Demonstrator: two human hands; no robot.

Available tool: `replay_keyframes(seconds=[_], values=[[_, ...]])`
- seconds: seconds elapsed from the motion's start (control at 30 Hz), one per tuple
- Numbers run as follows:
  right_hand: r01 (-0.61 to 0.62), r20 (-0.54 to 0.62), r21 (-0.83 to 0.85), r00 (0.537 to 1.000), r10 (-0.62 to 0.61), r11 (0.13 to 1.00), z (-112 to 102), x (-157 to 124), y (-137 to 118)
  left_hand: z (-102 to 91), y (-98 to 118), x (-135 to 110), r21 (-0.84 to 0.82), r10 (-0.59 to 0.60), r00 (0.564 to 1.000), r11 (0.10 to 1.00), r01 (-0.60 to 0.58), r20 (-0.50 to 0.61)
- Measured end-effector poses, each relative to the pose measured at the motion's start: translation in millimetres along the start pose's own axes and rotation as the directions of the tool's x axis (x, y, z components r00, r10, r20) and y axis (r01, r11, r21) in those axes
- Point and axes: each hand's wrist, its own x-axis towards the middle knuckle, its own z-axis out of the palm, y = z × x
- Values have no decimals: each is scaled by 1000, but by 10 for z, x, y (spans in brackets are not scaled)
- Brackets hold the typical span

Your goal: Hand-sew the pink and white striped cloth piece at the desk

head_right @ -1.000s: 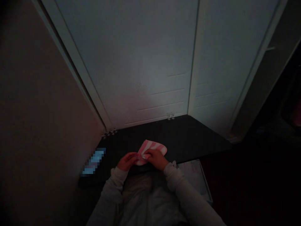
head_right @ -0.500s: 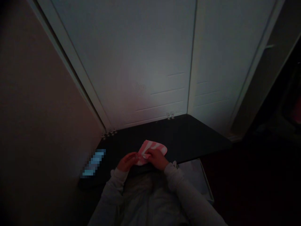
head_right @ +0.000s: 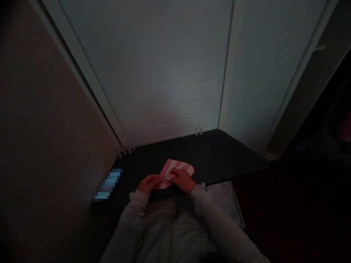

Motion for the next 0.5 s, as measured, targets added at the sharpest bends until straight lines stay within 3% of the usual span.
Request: replay_keyframes(seconds=[0.33,0.5], values=[[8,3,17,1000,-9,1000,-7,-18,-9,-19,21,-58,-148,80,996,986,-74,39],[9,16,-9,1000,-9,1000,-6,-18,-6,-21,-17,-7,-226,24,1000,974,-27,-19]])
